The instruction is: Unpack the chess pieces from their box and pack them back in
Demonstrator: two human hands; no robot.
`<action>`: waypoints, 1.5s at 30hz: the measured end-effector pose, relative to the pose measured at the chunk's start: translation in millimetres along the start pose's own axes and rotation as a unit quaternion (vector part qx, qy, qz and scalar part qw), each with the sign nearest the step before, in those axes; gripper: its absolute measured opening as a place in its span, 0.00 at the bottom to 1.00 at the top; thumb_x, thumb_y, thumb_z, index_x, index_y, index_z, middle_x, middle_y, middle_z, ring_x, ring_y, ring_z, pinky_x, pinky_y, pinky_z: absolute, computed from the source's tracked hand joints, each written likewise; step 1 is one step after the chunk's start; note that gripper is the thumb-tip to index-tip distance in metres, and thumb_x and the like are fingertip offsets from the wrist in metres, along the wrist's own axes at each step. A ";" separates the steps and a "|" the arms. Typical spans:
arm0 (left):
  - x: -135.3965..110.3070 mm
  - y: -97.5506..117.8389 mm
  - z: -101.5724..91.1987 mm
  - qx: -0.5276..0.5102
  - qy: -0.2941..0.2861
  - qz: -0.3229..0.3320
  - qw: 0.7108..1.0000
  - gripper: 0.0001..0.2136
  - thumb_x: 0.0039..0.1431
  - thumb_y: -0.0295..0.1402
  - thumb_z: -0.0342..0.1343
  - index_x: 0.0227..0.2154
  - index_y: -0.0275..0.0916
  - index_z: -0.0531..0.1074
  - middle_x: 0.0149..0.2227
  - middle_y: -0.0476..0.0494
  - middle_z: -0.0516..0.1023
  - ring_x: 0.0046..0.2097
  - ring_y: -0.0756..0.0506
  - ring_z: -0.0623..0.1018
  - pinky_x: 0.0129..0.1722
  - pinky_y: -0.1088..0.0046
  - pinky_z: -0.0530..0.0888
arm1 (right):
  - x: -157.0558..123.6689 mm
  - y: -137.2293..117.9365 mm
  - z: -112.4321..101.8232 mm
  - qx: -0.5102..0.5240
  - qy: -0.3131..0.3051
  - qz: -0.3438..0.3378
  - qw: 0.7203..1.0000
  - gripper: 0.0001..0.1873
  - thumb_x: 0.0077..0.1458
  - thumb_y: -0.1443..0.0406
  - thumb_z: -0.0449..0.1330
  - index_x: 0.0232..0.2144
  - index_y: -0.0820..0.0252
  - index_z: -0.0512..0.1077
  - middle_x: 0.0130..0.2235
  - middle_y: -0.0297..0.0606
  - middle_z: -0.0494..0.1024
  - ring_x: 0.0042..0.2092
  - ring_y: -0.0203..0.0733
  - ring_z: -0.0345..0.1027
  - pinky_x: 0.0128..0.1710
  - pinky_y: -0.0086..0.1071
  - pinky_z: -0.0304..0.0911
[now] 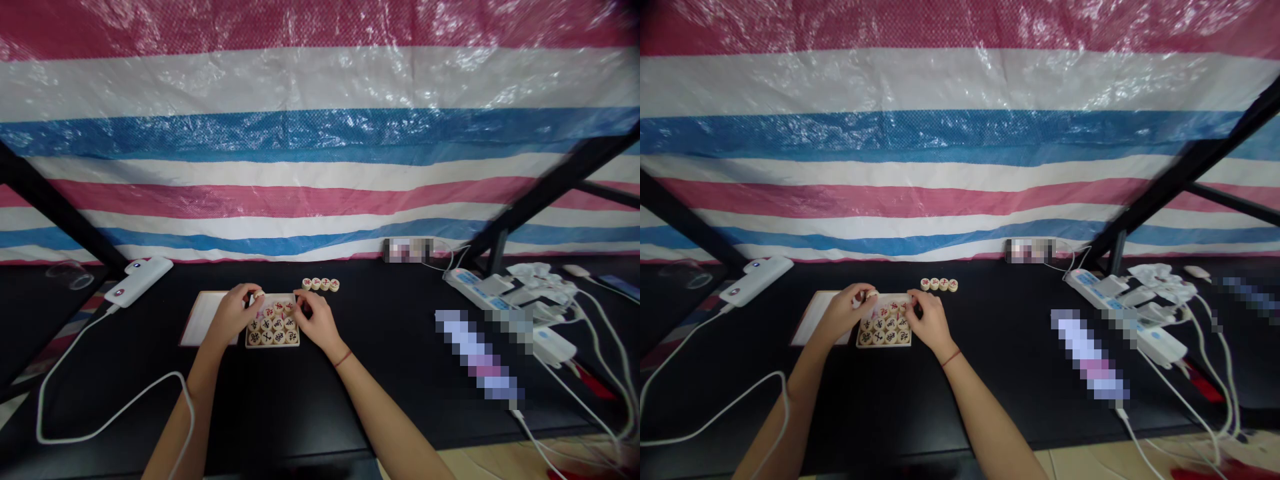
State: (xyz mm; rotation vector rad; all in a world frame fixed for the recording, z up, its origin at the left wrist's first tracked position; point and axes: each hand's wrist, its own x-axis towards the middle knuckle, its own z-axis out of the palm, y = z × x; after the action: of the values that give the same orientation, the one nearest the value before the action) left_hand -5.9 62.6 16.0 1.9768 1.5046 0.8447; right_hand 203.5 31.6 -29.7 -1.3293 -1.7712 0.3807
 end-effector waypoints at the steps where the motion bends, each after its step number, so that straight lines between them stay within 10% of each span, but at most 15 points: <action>1: -0.7 2.4 5.1 -0.052 0.006 -0.012 0.999 0.13 0.55 0.42 0.54 0.38 0.40 0.73 0.38 0.45 0.78 0.37 0.46 0.75 0.40 0.70 0.71 | -0.4 -3.7 -1.1 0.005 0.006 -0.029 1.000 0.16 0.55 0.65 0.58 0.47 0.60 0.71 0.38 0.39 0.78 0.38 0.42 0.72 0.43 0.35 0.64; 7: -7.9 19.3 40.9 -0.314 -0.068 -0.077 0.944 0.16 0.50 0.45 0.61 0.36 0.38 0.72 0.33 0.46 0.79 0.37 0.46 0.78 0.39 0.71 0.74 | -4.3 -16.0 -1.8 0.059 0.026 -0.072 0.995 0.10 0.60 0.63 0.56 0.43 0.56 0.73 0.42 0.41 0.77 0.45 0.43 0.71 0.47 0.37 0.67; 15: -7.1 22.1 48.4 -0.391 -0.032 -0.144 0.909 0.20 0.47 0.49 0.63 0.33 0.37 0.71 0.32 0.46 0.79 0.36 0.45 0.79 0.38 0.70 0.74 | -0.5 -8.0 -3.8 0.072 0.024 -0.080 0.994 0.13 0.60 0.63 0.57 0.47 0.57 0.72 0.45 0.42 0.77 0.48 0.43 0.71 0.51 0.37 0.67; 23: 0.2 2.6 41.6 -0.325 0.089 -0.129 0.933 0.22 0.47 0.44 0.62 0.43 0.39 0.70 0.41 0.44 0.77 0.39 0.47 0.79 0.39 0.72 0.74 | 3.7 35.3 -10.7 -0.076 0.043 0.054 0.995 0.10 0.52 0.66 0.60 0.39 0.59 0.73 0.40 0.44 0.76 0.43 0.49 0.69 0.47 0.44 0.65; 36: -12.9 17.7 49.9 -0.002 -0.005 0.163 0.987 0.11 0.59 0.27 0.53 0.43 0.44 0.73 0.42 0.45 0.76 0.45 0.46 0.77 0.47 0.70 0.73 | -2.8 -22.8 -1.2 0.120 0.039 0.057 0.990 0.10 0.56 0.58 0.59 0.37 0.58 0.71 0.30 0.34 0.74 0.31 0.37 0.67 0.33 0.30 0.65; 45: 0.7 -7.5 25.6 0.121 -0.018 0.141 0.982 0.15 0.67 0.35 0.43 0.44 0.39 0.75 0.42 0.41 0.79 0.45 0.43 0.76 0.49 0.64 0.69 | 3.6 27.4 -13.5 -0.049 0.096 0.067 0.992 0.12 0.56 0.64 0.55 0.42 0.60 0.73 0.42 0.44 0.78 0.41 0.45 0.71 0.44 0.39 0.66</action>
State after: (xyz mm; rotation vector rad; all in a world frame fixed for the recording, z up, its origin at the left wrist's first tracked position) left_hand 8.3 64.5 -6.6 2.4122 1.3810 0.7596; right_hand 231.0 42.0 -38.9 -1.5084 -1.5635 0.2325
